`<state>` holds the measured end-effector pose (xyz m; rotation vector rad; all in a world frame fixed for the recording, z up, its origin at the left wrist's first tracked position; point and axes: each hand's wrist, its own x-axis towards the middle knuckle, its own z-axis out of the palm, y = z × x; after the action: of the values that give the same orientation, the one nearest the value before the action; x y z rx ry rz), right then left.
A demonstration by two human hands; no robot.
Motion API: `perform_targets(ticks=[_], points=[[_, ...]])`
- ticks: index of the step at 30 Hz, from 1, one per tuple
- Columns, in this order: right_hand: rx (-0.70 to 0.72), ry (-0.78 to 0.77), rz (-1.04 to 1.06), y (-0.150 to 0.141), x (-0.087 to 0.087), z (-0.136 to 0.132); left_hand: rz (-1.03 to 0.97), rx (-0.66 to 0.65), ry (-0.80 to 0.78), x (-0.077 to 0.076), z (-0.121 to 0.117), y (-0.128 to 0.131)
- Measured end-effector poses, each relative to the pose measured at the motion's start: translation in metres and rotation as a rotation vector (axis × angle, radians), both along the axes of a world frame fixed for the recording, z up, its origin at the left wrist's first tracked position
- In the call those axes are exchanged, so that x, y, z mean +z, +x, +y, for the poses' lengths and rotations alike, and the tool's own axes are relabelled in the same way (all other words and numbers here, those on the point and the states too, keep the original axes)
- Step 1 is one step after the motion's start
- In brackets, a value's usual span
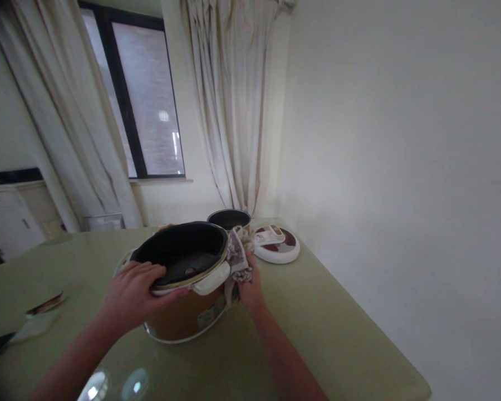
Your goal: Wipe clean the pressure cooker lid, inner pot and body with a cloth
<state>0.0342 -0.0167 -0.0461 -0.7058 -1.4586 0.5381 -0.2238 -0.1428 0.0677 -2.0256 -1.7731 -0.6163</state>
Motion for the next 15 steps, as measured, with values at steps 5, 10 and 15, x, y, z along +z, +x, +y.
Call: perform_targets(ticks=[5,10,15], points=[[0.175,-0.045,0.033,-0.001,0.047,0.025,0.049,0.062,0.017,-0.002,0.000,0.014],[0.071,-0.216,0.066,-0.011,-0.022,0.012,0.042,0.106,0.053,-0.005,0.001,0.030],[0.125,-0.241,0.011,-0.006,-0.039,0.001,0.064,0.167,0.079,-0.007,0.001,0.048]])
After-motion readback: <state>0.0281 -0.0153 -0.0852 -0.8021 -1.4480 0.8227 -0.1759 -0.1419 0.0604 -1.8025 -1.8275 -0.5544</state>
